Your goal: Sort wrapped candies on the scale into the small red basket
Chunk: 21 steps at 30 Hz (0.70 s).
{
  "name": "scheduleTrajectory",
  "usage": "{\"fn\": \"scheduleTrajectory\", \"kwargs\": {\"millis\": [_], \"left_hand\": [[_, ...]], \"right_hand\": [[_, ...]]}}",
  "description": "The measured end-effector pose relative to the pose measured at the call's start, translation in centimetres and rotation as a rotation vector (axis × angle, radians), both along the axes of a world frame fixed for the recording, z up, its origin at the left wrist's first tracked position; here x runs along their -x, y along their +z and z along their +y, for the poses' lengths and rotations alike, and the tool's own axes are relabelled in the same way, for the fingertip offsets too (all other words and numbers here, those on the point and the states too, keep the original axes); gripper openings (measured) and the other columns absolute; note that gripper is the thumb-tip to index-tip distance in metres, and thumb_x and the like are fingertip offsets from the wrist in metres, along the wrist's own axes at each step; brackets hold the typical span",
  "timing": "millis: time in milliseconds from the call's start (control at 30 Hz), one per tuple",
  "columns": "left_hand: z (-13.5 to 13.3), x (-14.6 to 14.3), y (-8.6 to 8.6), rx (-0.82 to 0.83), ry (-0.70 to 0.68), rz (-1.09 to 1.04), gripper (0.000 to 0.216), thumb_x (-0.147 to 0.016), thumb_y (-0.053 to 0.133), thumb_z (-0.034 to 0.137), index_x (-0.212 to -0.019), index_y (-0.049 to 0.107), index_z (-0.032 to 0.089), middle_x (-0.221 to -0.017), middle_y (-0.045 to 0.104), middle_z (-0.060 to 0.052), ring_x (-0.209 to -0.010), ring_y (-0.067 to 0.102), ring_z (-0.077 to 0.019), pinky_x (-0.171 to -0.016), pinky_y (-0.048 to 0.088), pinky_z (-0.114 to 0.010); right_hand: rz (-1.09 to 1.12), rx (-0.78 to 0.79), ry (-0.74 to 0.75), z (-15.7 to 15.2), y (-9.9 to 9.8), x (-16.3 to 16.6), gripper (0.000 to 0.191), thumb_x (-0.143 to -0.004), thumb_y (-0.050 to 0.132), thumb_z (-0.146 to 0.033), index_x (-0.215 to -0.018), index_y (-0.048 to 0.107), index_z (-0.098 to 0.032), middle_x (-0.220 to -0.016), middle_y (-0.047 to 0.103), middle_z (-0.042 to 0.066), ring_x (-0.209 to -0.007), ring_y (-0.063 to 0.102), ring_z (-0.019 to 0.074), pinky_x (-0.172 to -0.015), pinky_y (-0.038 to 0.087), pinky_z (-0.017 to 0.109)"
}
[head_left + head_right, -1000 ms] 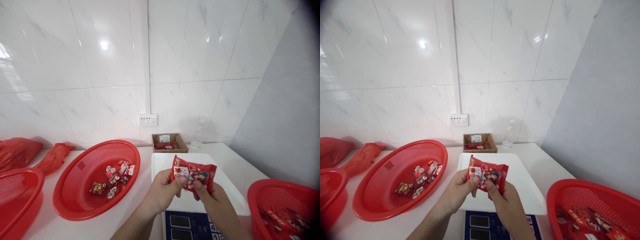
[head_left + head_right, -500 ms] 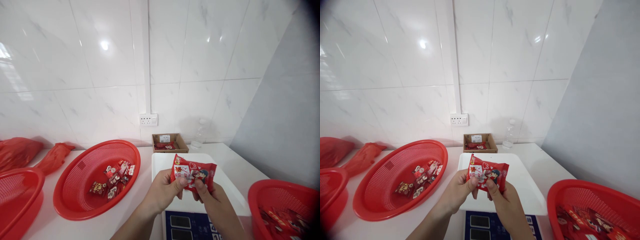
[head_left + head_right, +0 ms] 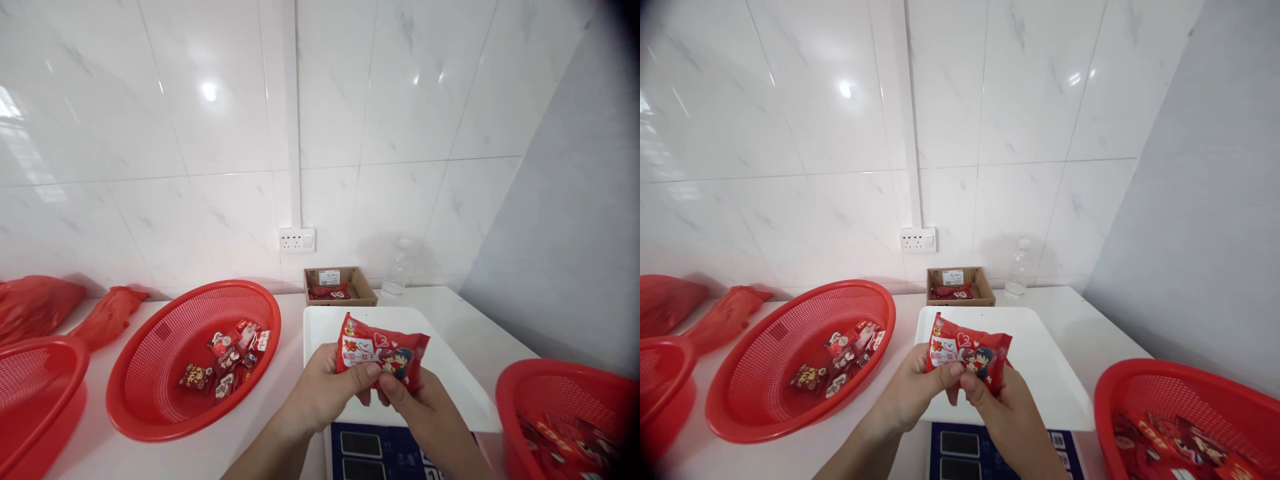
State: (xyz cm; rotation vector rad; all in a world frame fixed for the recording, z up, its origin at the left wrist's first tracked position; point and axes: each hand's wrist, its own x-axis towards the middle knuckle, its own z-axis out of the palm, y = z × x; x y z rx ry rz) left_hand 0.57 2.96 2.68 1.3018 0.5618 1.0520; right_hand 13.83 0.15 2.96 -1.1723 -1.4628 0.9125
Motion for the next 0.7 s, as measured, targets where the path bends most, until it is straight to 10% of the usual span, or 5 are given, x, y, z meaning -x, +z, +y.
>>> {"fn": "scheduleTrajectory", "kwargs": {"millis": [700], "left_hand": [[0.06, 0.57, 0.66, 0.029, -0.111, -0.023, 0.036, -0.067, 0.071, 0.038, -0.089, 0.063, 0.011, -0.072, 0.063, -0.005, -0.064, 0.057, -0.0142, -0.06, 0.042, -0.024]], "right_hand": [[-0.112, 0.025, -0.018, 0.18, -0.51, -0.55, 0.056, -0.071, 0.038, -0.073, -0.049, 0.043, -0.022, -0.047, 0.045, -0.001, -0.046, 0.038, 0.0134, -0.045, 0.033, 0.025]]}}
